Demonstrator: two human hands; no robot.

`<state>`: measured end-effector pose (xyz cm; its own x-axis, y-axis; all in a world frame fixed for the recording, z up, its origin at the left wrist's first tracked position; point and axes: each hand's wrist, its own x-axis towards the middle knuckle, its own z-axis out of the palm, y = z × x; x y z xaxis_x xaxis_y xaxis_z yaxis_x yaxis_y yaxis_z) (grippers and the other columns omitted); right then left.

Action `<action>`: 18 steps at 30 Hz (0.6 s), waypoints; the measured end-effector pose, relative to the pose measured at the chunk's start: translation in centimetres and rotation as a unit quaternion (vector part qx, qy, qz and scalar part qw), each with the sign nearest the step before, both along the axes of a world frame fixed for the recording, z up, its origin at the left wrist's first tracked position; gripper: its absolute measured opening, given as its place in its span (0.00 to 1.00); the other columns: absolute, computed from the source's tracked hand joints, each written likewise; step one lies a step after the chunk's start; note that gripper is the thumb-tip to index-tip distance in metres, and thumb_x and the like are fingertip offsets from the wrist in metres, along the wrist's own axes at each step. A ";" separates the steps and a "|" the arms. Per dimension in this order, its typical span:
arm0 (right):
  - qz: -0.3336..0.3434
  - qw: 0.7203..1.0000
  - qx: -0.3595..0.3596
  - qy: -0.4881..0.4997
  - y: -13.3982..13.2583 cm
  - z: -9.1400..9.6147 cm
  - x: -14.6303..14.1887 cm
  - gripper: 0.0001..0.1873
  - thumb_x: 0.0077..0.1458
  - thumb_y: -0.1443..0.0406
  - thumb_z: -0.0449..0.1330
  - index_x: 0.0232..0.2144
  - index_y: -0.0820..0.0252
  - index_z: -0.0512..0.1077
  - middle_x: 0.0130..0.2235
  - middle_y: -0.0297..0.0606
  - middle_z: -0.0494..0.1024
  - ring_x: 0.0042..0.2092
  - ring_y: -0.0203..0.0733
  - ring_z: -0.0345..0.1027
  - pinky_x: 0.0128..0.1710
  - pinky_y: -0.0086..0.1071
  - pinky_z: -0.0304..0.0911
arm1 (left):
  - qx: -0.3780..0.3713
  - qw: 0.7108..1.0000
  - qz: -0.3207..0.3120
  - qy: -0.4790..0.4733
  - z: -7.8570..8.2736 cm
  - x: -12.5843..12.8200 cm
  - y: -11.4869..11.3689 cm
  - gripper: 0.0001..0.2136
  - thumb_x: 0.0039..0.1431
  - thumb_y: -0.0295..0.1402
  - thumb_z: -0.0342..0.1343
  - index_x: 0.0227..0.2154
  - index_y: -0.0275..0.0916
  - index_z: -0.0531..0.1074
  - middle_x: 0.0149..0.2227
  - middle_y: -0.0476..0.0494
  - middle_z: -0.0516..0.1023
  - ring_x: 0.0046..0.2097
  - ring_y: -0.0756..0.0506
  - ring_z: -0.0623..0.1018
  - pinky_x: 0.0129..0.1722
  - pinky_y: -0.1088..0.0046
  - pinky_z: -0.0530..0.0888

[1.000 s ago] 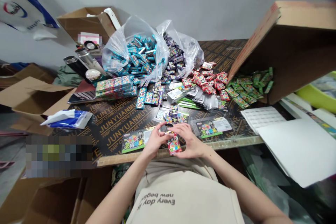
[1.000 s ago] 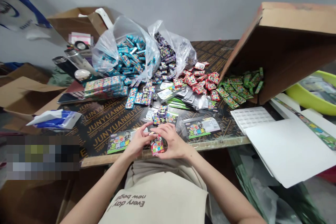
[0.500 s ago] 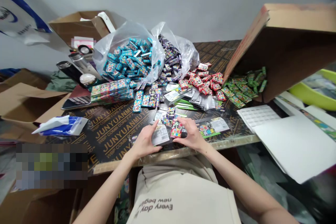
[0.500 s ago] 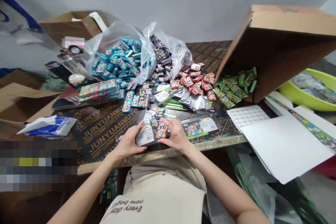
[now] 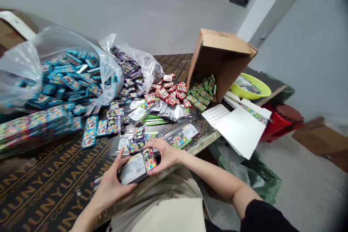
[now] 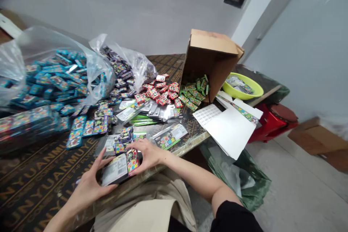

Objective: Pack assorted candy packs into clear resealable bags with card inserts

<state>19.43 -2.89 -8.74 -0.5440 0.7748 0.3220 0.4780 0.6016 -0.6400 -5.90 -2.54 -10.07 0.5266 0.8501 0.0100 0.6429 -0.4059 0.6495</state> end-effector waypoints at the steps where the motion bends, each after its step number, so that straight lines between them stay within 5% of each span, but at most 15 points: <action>1: 0.009 1.000 -0.009 -0.002 0.0 0.1 0.1 0.44 0.33 0.49 0.66 0.52 0.59 0.58 0.49 0.41 0.70 0.48 0.43 0.64 0.49 0.35 0.55 | -0.010 1.000 -0.008 -0.001 0.0 0.1 0.0 0.49 0.41 0.34 0.60 0.61 0.43 0.33 0.50 0.41 0.71 0.52 0.40 0.71 0.51 0.59 0.67; 3: 0.004 1.000 -0.009 -0.006 -0.1 0.3 0.2 0.46 0.33 0.48 0.66 0.54 0.58 0.56 0.50 0.40 0.69 0.49 0.42 0.64 0.50 0.35 0.53 | -0.016 1.000 -0.006 -0.005 0.2 0.3 0.1 0.49 0.41 0.36 0.61 0.61 0.44 0.34 0.50 0.41 0.72 0.52 0.40 0.71 0.51 0.58 0.67; 7: -0.121 0.992 0.032 -0.013 -1.3 -0.1 -1.2 0.46 0.42 0.47 0.61 0.58 0.58 0.49 0.53 0.44 0.68 0.56 0.46 0.56 0.58 0.43 0.37 | 0.019 0.997 0.062 -0.036 0.4 0.7 0.4 0.47 0.41 0.41 0.61 0.61 0.42 0.38 0.48 0.40 0.73 0.50 0.39 0.73 0.51 0.57 0.67; 10: -0.078 0.995 0.045 -0.049 -1.5 -0.9 -1.4 0.35 0.52 0.48 0.53 0.58 0.51 0.50 0.50 0.37 0.71 0.56 0.43 0.56 0.58 0.45 0.31 | 0.039 0.996 0.066 -0.036 0.2 1.3 0.6 0.47 0.41 0.42 0.61 0.61 0.41 0.39 0.48 0.41 0.73 0.49 0.39 0.73 0.50 0.59 0.69; 12: -0.112 0.989 0.061 -0.069 -0.1 -1.0 0.6 0.27 0.55 0.51 0.51 0.56 0.48 0.55 0.51 0.35 0.70 0.56 0.41 0.55 0.58 0.44 0.33 | 0.052 0.997 0.051 -0.023 -0.4 1.4 0.6 0.46 0.42 0.41 0.60 0.61 0.41 0.41 0.49 0.41 0.72 0.50 0.39 0.73 0.49 0.60 0.69; 14: -0.284 0.952 0.066 -0.087 2.6 -0.5 5.0 0.23 0.57 0.53 0.49 0.53 0.51 0.60 0.53 0.38 0.67 0.57 0.43 0.52 0.56 0.43 0.37 | 0.066 0.997 0.035 -0.002 -1.3 1.2 0.7 0.43 0.41 0.40 0.60 0.60 0.41 0.45 0.51 0.40 0.70 0.50 0.38 0.72 0.50 0.59 0.69; 16: -0.469 0.871 0.034 -0.142 5.8 0.3 10.9 0.24 0.55 0.54 0.51 0.52 0.56 0.61 0.54 0.44 0.64 0.58 0.49 0.49 0.55 0.46 0.39 | 0.071 0.997 0.014 0.022 -2.5 0.7 0.8 0.40 0.40 0.38 0.60 0.58 0.41 0.52 0.51 0.40 0.70 0.50 0.38 0.71 0.50 0.59 0.69; 18: -0.543 0.815 -0.043 -0.200 8.6 1.1 16.7 0.24 0.55 0.56 0.52 0.52 0.59 0.62 0.54 0.47 0.64 0.57 0.51 0.50 0.52 0.46 0.42 | 0.070 0.997 0.001 0.040 -3.7 0.2 0.8 0.37 0.39 0.36 0.60 0.56 0.41 0.58 0.50 0.40 0.71 0.50 0.37 0.71 0.50 0.59 0.68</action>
